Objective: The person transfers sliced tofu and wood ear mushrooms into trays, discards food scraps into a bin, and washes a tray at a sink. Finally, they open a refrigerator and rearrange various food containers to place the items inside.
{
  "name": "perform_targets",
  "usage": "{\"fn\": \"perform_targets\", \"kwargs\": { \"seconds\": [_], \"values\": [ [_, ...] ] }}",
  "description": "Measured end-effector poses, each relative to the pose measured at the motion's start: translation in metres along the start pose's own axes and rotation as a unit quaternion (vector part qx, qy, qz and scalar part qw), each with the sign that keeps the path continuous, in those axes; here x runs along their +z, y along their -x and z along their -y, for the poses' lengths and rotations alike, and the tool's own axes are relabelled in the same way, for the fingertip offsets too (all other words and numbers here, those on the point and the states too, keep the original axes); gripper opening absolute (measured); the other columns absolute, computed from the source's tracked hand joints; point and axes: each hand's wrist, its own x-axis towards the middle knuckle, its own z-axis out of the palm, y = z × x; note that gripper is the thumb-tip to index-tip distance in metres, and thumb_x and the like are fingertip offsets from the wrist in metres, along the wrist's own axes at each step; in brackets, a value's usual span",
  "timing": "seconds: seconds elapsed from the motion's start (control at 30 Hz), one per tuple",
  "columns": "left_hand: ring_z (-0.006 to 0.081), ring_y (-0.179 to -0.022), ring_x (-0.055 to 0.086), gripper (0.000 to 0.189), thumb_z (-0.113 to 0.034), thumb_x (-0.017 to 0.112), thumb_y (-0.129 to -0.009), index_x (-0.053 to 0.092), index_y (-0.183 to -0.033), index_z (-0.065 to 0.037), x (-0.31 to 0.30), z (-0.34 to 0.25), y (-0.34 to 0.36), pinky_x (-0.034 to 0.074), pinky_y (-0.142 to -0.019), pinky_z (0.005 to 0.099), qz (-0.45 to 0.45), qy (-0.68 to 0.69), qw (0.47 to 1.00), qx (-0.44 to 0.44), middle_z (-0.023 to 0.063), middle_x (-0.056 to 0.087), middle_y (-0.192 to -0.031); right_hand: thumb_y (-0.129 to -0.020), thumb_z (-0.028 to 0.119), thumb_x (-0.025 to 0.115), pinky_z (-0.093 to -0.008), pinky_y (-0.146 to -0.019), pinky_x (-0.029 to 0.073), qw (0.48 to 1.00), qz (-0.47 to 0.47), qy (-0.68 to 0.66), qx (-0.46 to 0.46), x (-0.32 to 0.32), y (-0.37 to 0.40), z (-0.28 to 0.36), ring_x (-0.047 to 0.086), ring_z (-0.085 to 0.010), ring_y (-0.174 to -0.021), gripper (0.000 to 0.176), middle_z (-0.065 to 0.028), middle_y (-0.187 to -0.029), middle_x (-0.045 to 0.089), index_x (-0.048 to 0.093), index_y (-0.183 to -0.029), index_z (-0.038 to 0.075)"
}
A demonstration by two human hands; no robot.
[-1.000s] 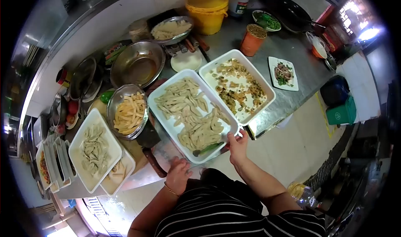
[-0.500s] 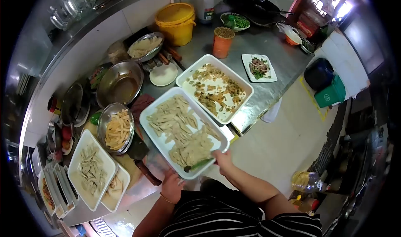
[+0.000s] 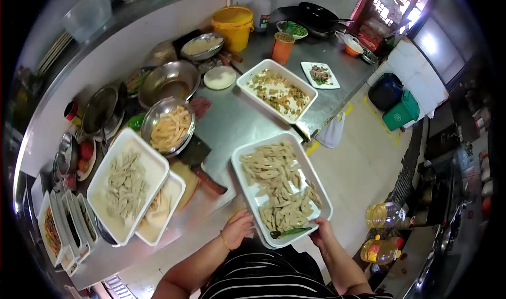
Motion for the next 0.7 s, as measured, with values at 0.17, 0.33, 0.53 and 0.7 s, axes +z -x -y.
{"fn": "perform_targets", "kwargs": {
  "seconds": [0.17,0.33,0.53,0.7],
  "values": [
    [0.0213,-0.106,0.057,0.043,-0.021,0.053,-0.092,0.045,-0.132,-0.007,-0.094,0.053,0.017,0.045,-0.09,0.0336,0.018,-0.16,0.987,-0.004,0.0094,0.059,-0.118,-0.07,0.019,0.055,-0.0384,-0.073,0.053,0.996,0.028,-0.086,-0.02,-0.07,0.076,-0.074,0.061,-0.0257,-0.086,0.041,-0.0089,-0.099,0.063,0.056,-0.109,0.006],
    [0.025,-0.104,0.057,0.049,-0.033,0.047,-0.092,0.035,-0.135,-0.014,-0.29,0.108,0.034,0.045,-0.084,0.0385,-0.407,-0.118,0.906,0.009,0.0091,0.058,-0.118,-0.07,0.023,0.062,-0.0296,-0.053,0.053,0.993,-0.058,-0.098,-0.019,-0.133,0.139,-0.135,0.064,-0.0227,-0.073,0.041,-0.0068,-0.093,0.065,0.056,-0.107,0.007],
    [0.0273,-0.121,0.046,0.068,-0.004,0.06,-0.077,0.032,-0.138,-0.015,-0.385,0.056,0.117,0.035,-0.1,0.0391,-0.773,0.185,0.555,0.245,0.0129,0.047,-0.132,-0.074,0.017,0.057,-0.0236,-0.05,0.048,0.989,-0.056,-0.118,-0.076,-0.156,0.226,-0.165,0.062,-0.0184,-0.077,0.045,-0.005,-0.101,0.063,0.05,-0.117,0.005],
    [0.0224,-0.1,0.052,0.063,-0.008,0.057,-0.08,0.032,-0.135,-0.026,-0.496,0.107,0.129,0.039,-0.087,0.042,-0.588,0.111,0.703,0.386,0.0082,0.052,-0.113,-0.083,0.029,0.053,-0.0271,-0.058,0.049,0.985,-0.14,-0.019,-0.094,-0.172,0.291,-0.179,0.06,-0.0213,-0.079,0.041,-0.0107,-0.1,0.062,0.053,-0.116,0.005]
  ]
}}
